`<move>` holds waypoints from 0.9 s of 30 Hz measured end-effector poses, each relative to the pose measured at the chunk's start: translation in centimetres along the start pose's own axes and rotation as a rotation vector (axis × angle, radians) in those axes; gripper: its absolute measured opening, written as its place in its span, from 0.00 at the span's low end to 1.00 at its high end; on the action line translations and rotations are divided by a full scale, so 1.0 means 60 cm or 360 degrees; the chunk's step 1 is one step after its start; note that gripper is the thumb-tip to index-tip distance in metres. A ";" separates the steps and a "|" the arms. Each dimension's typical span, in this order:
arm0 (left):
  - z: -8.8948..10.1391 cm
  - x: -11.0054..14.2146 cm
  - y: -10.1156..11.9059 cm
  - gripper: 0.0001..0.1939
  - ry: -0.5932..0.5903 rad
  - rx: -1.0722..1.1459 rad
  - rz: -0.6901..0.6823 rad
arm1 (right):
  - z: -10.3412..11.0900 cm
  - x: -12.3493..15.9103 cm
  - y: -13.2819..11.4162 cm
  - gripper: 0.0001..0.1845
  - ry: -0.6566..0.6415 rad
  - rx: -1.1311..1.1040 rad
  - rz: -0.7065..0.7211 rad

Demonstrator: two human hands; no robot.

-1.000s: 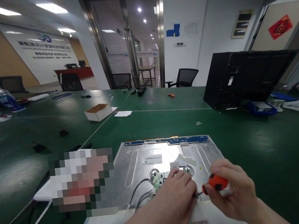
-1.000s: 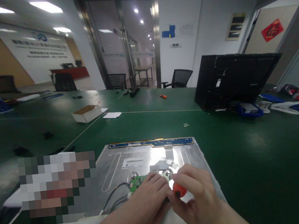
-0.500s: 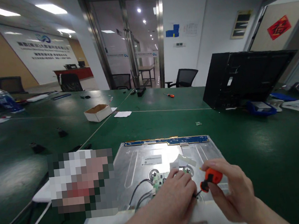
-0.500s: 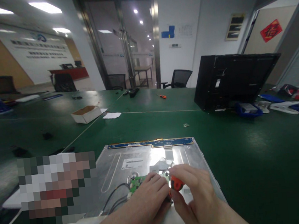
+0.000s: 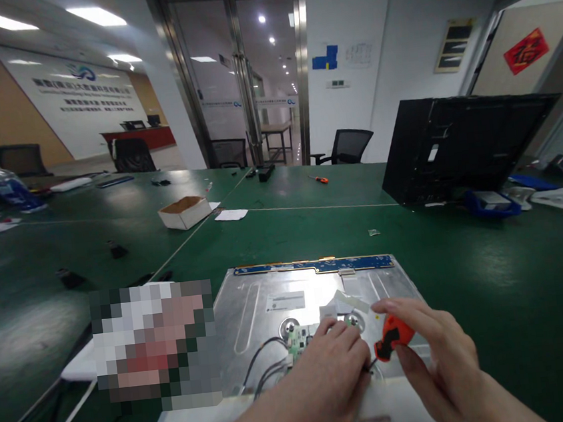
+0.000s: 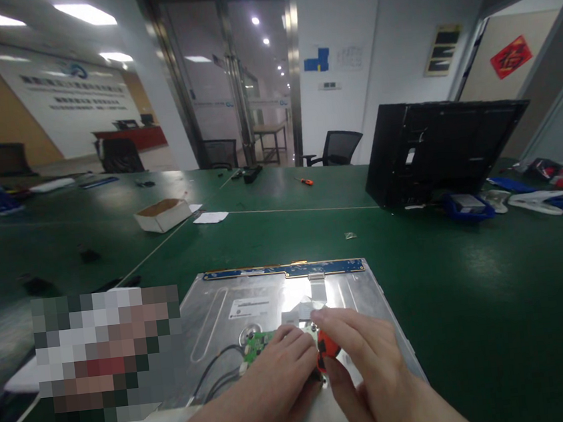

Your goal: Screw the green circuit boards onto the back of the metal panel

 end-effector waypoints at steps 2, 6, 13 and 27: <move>0.000 -0.001 0.000 0.07 0.0002 -0.0006 0.0005 | 0.000 -0.001 0.000 0.22 0.0043 -0.0034 0.0008; -0.002 -0.001 -0.001 0.08 -0.0003 0.0005 0.0000 | 0.000 -0.009 0.000 0.19 0.0134 -0.0040 0.0018; -0.003 -0.001 0.000 0.10 -0.0026 -0.0010 -0.0011 | 0.001 -0.004 -0.002 0.16 0.0072 0.0006 0.0029; 0.001 0.001 0.003 0.10 -0.0024 -0.0023 -0.0003 | -0.002 -0.016 0.000 0.16 0.0106 -0.0048 0.0031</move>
Point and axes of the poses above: each hand's wrist, its own x-axis away from the middle knuckle, its own z-axis out of the back of the hand, y = z × x, the point moved 9 cm from there along -x, towards the middle knuckle, and after that the axes turned 15 degrees about z, right-handed, at the moved point
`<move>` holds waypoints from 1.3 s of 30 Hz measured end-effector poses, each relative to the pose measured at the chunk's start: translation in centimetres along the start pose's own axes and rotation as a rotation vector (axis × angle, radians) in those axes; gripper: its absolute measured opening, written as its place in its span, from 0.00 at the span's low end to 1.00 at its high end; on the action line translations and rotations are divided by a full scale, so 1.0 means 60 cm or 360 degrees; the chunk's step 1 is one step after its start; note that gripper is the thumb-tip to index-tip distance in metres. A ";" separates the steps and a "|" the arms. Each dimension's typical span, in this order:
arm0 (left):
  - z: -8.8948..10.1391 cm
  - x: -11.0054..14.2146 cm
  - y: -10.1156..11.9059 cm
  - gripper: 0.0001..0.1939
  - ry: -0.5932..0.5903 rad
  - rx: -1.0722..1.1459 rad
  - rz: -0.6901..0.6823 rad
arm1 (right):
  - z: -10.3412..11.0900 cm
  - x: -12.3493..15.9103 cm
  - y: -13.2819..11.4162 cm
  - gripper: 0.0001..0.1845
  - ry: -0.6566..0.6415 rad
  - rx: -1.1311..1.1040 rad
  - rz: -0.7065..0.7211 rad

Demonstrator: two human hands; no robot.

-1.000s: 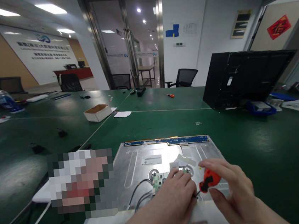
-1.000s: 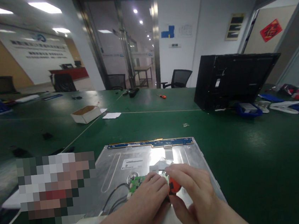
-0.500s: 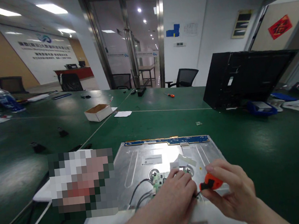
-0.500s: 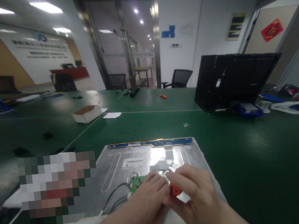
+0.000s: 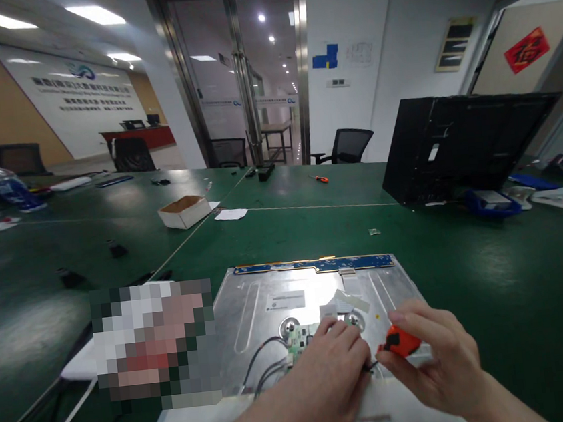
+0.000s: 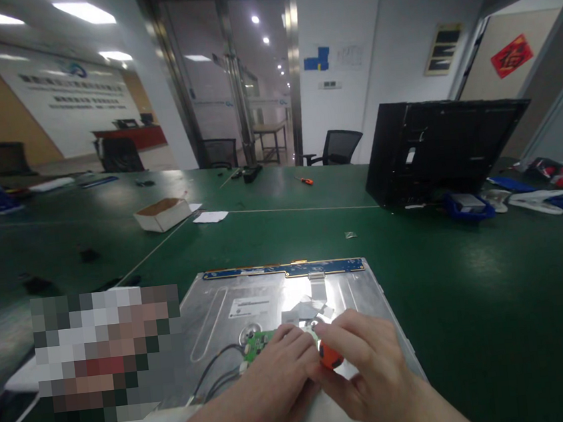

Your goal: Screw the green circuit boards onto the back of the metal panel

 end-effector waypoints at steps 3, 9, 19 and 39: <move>-0.001 0.000 -0.001 0.09 0.0016 -0.0004 0.0004 | 0.000 0.005 0.000 0.15 -0.0023 -0.0017 0.0000; -0.004 -0.002 -0.004 0.09 0.0010 0.0024 0.0011 | 0.004 0.032 0.000 0.21 -0.0083 0.0030 -0.0040; -0.002 0.000 -0.002 0.06 0.0008 0.0016 0.0001 | -0.001 0.008 0.002 0.15 -0.0043 0.0029 -0.0025; -0.005 -0.002 -0.003 0.11 0.0020 -0.0015 0.0015 | -0.001 0.012 0.000 0.15 -0.0057 0.0037 -0.0001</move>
Point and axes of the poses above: each hand's wrist, its own x-axis away from the middle knuckle, its own z-axis out of the back of the hand, y = z × x, the point moved 9 cm from there along -x, towards the middle knuckle, and after that the axes turned 15 degrees about z, right-handed, at the moved point
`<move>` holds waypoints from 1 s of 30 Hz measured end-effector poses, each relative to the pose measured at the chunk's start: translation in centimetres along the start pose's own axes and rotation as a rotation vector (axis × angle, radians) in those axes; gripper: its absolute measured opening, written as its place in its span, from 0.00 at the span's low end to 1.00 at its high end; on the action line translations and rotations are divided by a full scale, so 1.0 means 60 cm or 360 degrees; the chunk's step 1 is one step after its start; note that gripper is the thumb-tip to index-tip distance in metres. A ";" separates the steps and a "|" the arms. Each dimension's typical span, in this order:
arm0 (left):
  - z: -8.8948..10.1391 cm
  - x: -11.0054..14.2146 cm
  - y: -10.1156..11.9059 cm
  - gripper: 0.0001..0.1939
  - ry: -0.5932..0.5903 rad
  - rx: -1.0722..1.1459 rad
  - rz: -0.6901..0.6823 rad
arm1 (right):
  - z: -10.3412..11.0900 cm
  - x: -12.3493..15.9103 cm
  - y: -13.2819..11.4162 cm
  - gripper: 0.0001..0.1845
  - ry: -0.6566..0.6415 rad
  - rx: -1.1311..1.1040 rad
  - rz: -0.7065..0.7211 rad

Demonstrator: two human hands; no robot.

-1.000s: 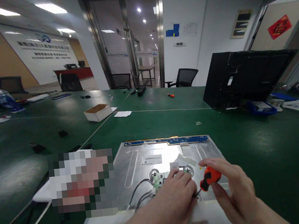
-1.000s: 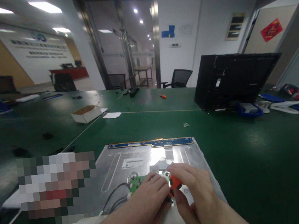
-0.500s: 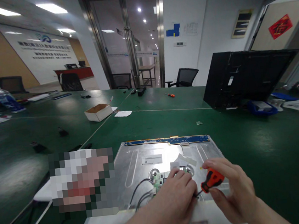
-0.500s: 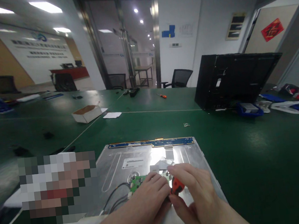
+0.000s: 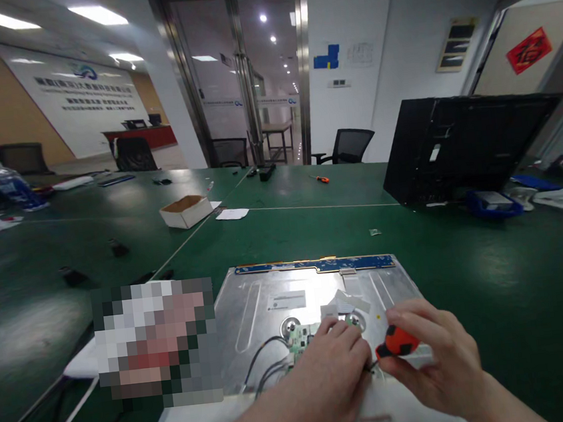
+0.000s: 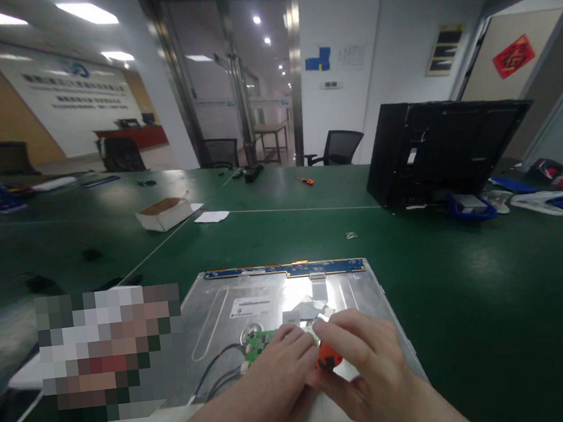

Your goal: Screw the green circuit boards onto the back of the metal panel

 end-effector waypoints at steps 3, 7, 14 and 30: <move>0.002 -0.001 0.000 0.10 -0.0002 0.0015 0.0001 | 0.001 0.008 -0.001 0.19 -0.0068 0.0021 -0.0023; 0.003 -0.001 0.000 0.09 -0.0007 0.0034 0.0003 | 0.001 0.012 0.000 0.22 -0.0079 0.0012 -0.0035; 0.003 0.002 0.001 0.09 -0.0004 0.0048 -0.0003 | 0.002 -0.006 0.001 0.19 0.0052 -0.0012 -0.0025; 0.000 0.002 0.001 0.08 -0.0005 0.0019 -0.0021 | 0.001 0.008 0.005 0.19 0.0055 0.0045 -0.0021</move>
Point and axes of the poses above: each hand's wrist, its own x-axis away from the middle knuckle, its own z-axis out of the back of the hand, y = z × x, the point moved 9 cm from there along -x, towards the middle knuckle, and after that the axes turned 15 degrees about z, right-handed, at the moved point
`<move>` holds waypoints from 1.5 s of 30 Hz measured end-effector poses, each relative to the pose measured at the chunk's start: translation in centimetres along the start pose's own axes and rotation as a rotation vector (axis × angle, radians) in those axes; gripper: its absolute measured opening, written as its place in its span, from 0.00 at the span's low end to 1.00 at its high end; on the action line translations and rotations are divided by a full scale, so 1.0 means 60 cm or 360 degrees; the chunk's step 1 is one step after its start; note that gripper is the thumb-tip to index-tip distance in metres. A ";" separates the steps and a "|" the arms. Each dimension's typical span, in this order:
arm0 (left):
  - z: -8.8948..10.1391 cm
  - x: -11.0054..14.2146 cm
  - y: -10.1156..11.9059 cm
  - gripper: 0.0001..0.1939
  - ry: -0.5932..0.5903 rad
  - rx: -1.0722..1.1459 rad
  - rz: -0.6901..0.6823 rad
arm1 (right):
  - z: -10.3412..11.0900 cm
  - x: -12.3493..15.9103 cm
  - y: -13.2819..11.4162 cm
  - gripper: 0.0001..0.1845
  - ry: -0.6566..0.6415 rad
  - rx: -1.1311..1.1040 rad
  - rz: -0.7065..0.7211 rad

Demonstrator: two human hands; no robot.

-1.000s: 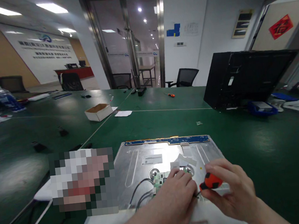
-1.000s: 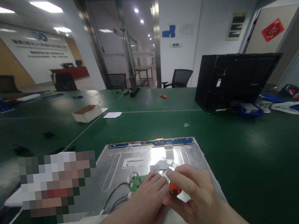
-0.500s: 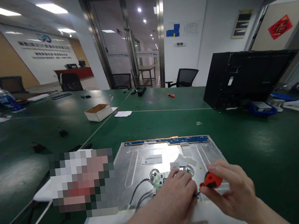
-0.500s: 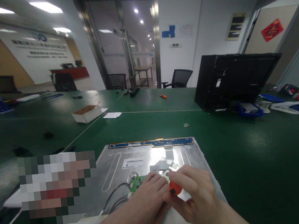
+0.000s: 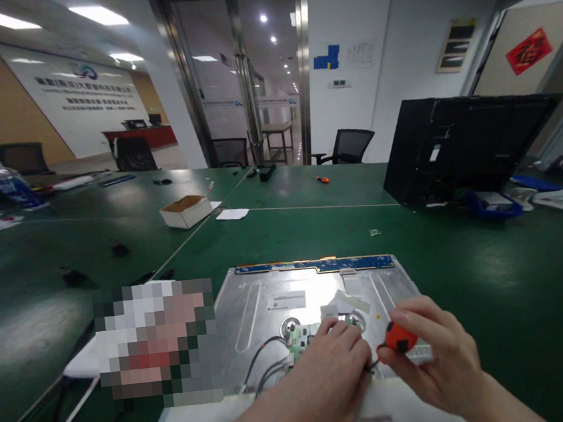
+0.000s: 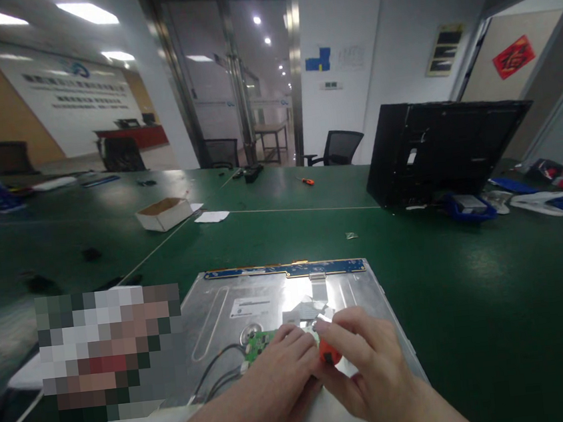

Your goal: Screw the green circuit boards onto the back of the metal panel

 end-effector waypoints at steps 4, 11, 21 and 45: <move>0.001 -0.001 -0.001 0.07 0.0038 -0.0006 0.0011 | 0.002 -0.005 -0.001 0.16 -0.0031 0.0054 0.0014; 0.001 -0.002 -0.002 0.09 0.0031 0.0025 0.0019 | -0.004 -0.002 0.000 0.23 -0.0138 -0.0035 -0.0032; 0.004 -0.001 -0.001 0.10 -0.0014 0.0047 0.0012 | 0.005 -0.010 -0.001 0.17 0.0023 -0.0007 -0.0031; 0.002 -0.002 0.001 0.08 -0.0008 0.0030 0.0027 | 0.001 0.005 0.007 0.20 0.0029 -0.0201 -0.0090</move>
Point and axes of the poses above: each hand's wrist, its own x-axis away from the middle knuckle, its own z-axis out of the back of the hand, y = z × x, the point moved 9 cm from there along -x, towards the middle knuckle, and after that the axes turned 15 degrees about z, right-handed, at the moved point
